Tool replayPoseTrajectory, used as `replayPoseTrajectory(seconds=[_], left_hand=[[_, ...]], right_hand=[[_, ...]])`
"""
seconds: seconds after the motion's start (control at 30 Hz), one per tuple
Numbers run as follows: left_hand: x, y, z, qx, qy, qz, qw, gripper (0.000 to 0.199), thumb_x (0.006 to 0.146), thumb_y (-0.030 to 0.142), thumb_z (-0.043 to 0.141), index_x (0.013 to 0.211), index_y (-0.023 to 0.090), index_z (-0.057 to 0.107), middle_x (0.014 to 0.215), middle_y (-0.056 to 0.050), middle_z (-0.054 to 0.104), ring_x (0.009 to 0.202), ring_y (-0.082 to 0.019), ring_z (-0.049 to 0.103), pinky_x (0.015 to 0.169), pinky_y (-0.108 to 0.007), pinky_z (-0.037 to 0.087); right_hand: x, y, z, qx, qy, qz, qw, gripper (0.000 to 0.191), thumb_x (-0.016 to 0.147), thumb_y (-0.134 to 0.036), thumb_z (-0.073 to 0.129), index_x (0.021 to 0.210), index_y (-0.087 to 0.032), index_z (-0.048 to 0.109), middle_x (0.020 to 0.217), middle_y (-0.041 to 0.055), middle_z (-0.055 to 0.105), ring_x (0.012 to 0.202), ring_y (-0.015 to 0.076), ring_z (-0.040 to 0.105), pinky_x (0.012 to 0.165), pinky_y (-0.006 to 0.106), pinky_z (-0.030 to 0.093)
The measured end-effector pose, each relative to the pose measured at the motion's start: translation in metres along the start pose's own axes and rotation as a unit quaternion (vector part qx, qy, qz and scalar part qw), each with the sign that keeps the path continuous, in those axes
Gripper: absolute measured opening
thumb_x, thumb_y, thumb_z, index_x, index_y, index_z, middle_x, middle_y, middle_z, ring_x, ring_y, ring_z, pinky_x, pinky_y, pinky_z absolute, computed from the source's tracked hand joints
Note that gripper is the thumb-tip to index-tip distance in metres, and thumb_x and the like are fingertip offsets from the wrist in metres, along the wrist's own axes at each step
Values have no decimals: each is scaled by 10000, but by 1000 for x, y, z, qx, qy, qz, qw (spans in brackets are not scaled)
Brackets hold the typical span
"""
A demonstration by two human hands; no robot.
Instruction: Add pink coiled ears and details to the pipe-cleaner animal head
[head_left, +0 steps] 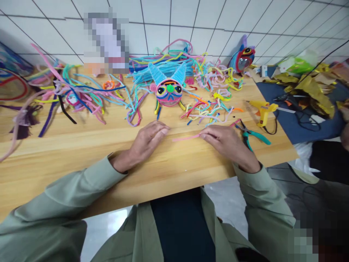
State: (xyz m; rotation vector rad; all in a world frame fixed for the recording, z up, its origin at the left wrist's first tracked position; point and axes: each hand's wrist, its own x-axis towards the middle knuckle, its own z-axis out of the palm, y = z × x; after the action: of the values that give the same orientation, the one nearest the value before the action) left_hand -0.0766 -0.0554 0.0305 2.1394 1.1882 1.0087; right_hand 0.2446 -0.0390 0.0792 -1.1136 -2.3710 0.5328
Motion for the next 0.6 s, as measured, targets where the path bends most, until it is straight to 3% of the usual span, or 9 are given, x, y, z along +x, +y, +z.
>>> replayPoseTrajectory(seconds=[0.07, 0.17, 0.37, 0.47, 0.6], left_hand=[[2, 10, -7, -54, -8, -39, 998, 449, 1183, 499, 461, 1110, 187, 776, 1053, -100, 821, 992, -218, 763, 924, -354, 604], [0, 22, -8, -70, -67, -51, 994, 355, 1131, 471, 589, 1110, 183, 795, 1001, -74, 815, 888, -191, 746, 833, -307, 581], [-5, 18, 5, -56, -134, -58, 988, 183, 1060, 277, 663, 964, 180, 785, 841, -31, 793, 713, -140, 705, 677, -236, 501], [-8, 15, 8, -33, -131, -42, 990, 155, 1050, 214, 635, 963, 186, 761, 839, -25, 783, 713, -139, 697, 683, -234, 499], [-10, 13, 10, -19, -86, -38, 995, 169, 1066, 246, 620, 964, 188, 742, 863, -31, 778, 725, -144, 681, 707, -248, 509]], right_hand=[[4, 0, 5, -23, -28, -30, 999, 294, 1143, -329, 551, 985, -237, 781, 935, 59, 823, 877, 226, 746, 807, 354, 511], [11, -1, 8, -66, -45, -56, 995, 348, 1165, -329, 503, 978, -229, 778, 908, 68, 804, 881, 237, 718, 831, 376, 495], [25, -3, 11, -100, -57, -88, 989, 311, 1150, -265, 535, 969, -211, 782, 931, 74, 783, 878, 240, 685, 823, 385, 458], [30, -10, 20, -138, -51, -119, 982, 286, 1157, -269, 541, 1025, -191, 783, 967, 90, 776, 925, 248, 684, 865, 397, 454], [35, -27, 36, -139, -71, -146, 977, 222, 1154, -255, 572, 1088, -188, 774, 984, 81, 764, 947, 237, 666, 867, 390, 443]])
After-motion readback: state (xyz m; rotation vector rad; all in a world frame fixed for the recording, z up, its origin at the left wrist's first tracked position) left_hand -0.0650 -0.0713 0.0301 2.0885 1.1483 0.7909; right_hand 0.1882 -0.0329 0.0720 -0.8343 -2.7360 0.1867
